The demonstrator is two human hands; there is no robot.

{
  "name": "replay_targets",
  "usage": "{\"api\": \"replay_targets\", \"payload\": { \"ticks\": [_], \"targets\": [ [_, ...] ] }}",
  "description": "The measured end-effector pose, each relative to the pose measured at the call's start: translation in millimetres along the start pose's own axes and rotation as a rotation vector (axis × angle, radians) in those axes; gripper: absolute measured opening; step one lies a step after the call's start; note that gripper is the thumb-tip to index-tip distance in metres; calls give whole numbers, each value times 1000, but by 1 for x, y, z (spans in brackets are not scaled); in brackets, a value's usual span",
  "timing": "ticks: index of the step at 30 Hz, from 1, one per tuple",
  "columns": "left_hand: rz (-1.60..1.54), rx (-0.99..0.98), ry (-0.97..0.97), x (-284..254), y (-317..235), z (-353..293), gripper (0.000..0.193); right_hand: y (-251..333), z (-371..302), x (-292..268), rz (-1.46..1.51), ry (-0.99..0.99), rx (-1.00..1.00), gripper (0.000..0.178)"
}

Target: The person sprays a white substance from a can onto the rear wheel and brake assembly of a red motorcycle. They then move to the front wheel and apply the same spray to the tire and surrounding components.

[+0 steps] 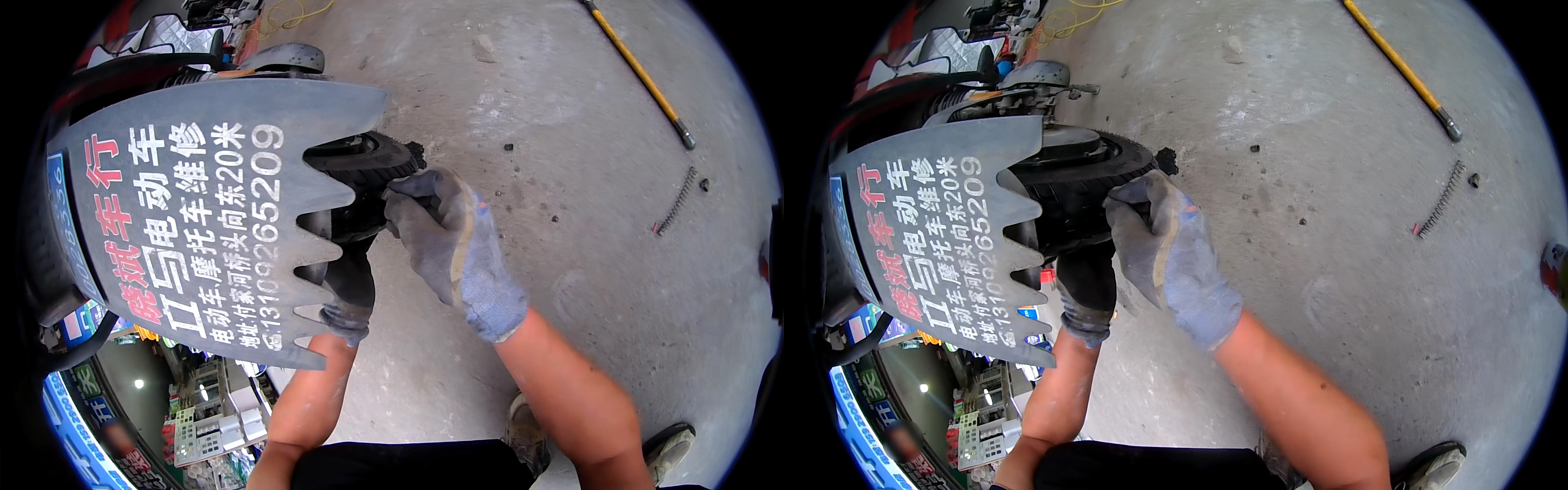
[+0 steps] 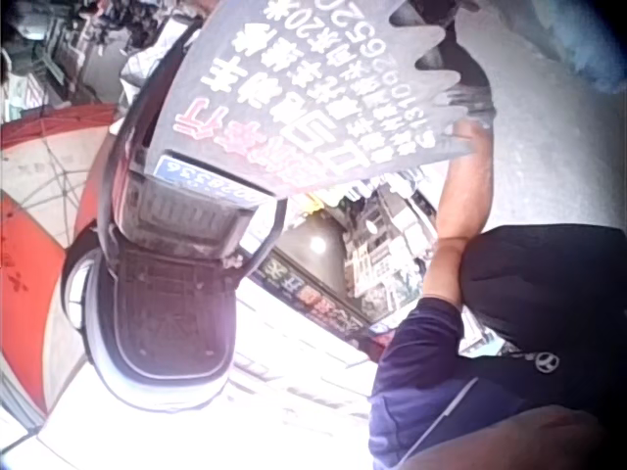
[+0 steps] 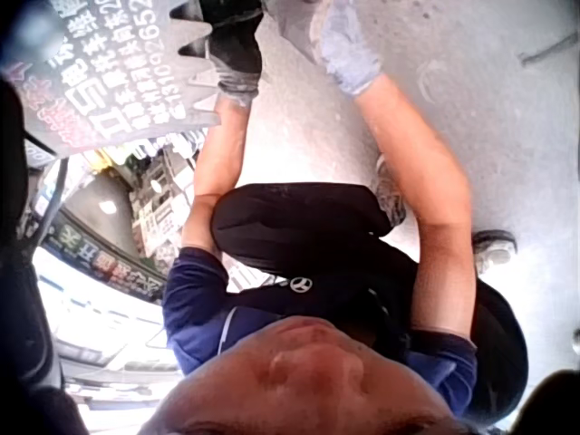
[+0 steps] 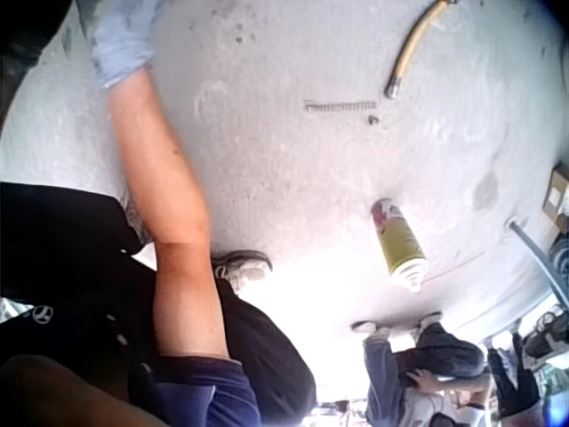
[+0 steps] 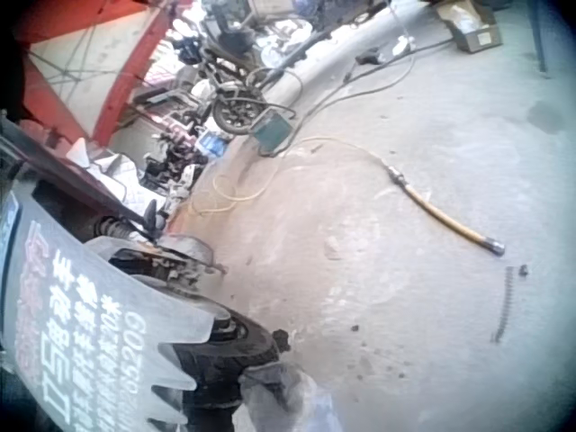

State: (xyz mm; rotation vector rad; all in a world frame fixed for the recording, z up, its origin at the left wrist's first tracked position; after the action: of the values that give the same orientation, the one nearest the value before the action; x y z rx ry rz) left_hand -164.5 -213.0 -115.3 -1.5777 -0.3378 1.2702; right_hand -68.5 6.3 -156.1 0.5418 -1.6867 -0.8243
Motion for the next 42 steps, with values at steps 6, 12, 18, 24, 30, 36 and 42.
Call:
{"api": "replay_targets", "payload": {
  "ticks": [6,12,18,24,30,36,42],
  "targets": [
    [-148,-40,-115,-4,5,-7,21,-30,-17,4,479,-97,76,12],
    [1055,191,195,26,-50,2,20,-21,-20,11,585,-96,156,8],
    [1023,-11,504,5,0,-3,45,-14,-14,11,434,-227,81,10],
    [405,-104,267,-5,10,-3,48,-7,-12,17,342,-132,36,26],
    [-39,-94,63,13,-8,-4,44,2,-10,17,303,-140,-4,22],
    [-130,-118,89,8,1,-8,44,3,-7,15,198,-84,3,17],
    [125,-82,116,16,-5,-10,48,-3,-6,12,201,-121,-5,17]
  ]
}}
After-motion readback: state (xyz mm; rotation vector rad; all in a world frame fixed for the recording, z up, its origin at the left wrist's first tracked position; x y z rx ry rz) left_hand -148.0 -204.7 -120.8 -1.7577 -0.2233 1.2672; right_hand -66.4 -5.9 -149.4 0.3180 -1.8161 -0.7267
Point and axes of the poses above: each hand's wrist, its own z-axis towards the middle knuckle, its own x-axis out of the palm, y = z × x, the point moved 9 cm from there along z, towards the middle knuckle, and after that the axes turned 11 degrees about y, right-handed, at the moved point
